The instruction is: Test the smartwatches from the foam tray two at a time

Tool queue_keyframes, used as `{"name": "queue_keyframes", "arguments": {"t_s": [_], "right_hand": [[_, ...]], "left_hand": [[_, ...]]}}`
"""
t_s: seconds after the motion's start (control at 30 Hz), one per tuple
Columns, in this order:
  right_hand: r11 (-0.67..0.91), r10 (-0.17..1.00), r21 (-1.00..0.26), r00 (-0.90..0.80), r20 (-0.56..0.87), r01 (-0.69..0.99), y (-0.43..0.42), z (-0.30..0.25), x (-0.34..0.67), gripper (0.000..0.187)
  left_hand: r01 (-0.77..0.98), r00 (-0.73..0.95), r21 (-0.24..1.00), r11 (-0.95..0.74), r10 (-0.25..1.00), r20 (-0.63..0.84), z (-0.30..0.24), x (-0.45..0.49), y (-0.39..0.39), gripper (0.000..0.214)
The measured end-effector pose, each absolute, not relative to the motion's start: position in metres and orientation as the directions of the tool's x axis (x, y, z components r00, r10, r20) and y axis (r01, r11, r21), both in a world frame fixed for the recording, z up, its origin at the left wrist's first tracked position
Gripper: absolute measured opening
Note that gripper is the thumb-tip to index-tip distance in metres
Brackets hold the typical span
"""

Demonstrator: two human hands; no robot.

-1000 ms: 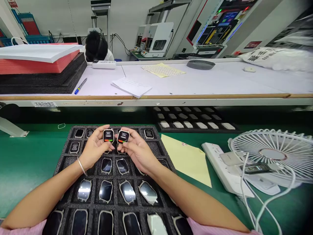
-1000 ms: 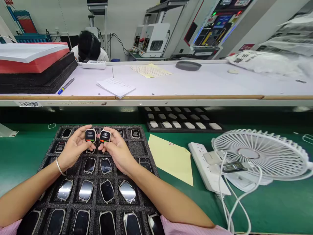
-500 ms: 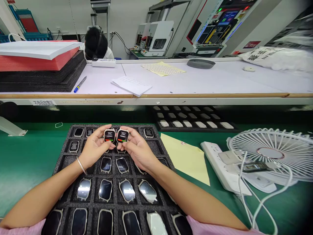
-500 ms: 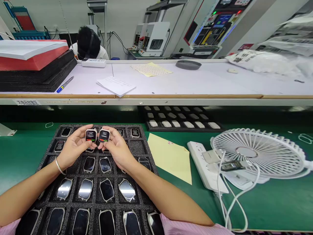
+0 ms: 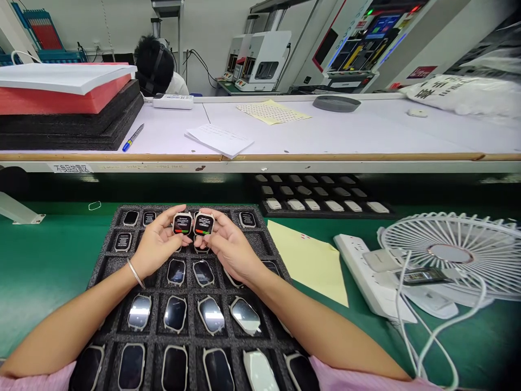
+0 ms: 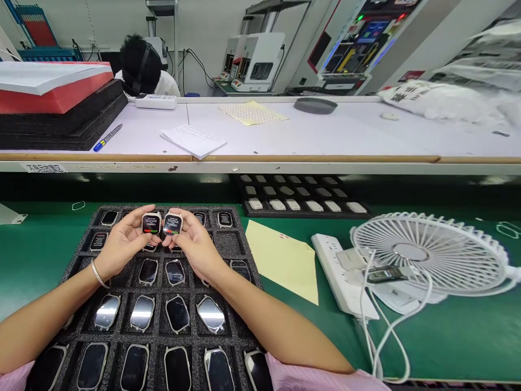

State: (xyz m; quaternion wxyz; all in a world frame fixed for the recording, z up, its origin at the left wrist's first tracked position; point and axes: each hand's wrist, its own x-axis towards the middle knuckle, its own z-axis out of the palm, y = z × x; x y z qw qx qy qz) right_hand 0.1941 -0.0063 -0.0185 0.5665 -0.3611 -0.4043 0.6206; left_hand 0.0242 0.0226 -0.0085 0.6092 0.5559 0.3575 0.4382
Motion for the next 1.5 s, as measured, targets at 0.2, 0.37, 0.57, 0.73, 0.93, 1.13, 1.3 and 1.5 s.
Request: {"name": "queue_keyframes", "arguments": {"t_s": [0.2, 0.37, 0.57, 0.73, 0.93, 1.13, 1.3, 1.5], "right_hand": [[-0.036, 0.994, -0.906, -0.11, 0.012, -0.423, -0.0064, -0.0187, 0.1941, 0.045], [-0.035, 0.994, -0.907, -0.108, 0.012, -0.42, -0.0067, -0.018, 0.1938, 0.044], [-0.03, 0.994, -0.907, -0.106, 0.016, -0.42, -0.0067, -0.0183, 0.1941, 0.044], [-0.028, 0.993, -0.908, -0.117, 0.023, -0.417, -0.006, -0.0195, 0.1947, 0.045], [-0.018, 0.992, -0.915, -0.123, 0.035, -0.404, -0.0063, -0.0195, 0.1946, 0.046], [-0.01, 0.992, -0.921, -0.117, 0.039, -0.39, -0.0065, -0.0199, 0.1936, 0.044], [-0.014, 0.993, -0.917, -0.11, 0.032, -0.398, -0.0067, -0.0182, 0.1933, 0.043], [-0.032, 0.997, -0.911, -0.082, 0.001, -0.411, -0.0068, -0.0155, 0.1948, 0.042]], "left_hand": [[-0.144, 0.349, 0.99, -0.006, 0.936, 0.057, -0.0067, 0.0247, 0.0224, 0.056], [-0.153, 0.349, 0.988, 0.001, 0.936, 0.053, -0.0069, 0.0255, 0.022, 0.057], [-0.158, 0.352, 0.987, 0.003, 0.935, 0.053, -0.0068, 0.0261, 0.0215, 0.057], [-0.154, 0.348, 0.988, 0.002, 0.936, 0.053, -0.0083, 0.0257, 0.0223, 0.058], [-0.163, 0.346, 0.987, -0.011, 0.936, 0.067, -0.01, 0.0257, 0.0234, 0.056], [-0.149, 0.342, 0.989, -0.011, 0.938, 0.062, -0.0097, 0.0255, 0.0232, 0.054], [-0.148, 0.346, 0.989, -0.018, 0.936, 0.069, -0.0097, 0.0251, 0.0229, 0.054], [-0.136, 0.296, 0.99, -0.025, 0.953, 0.064, -0.0066, 0.0253, 0.0229, 0.049]]}}
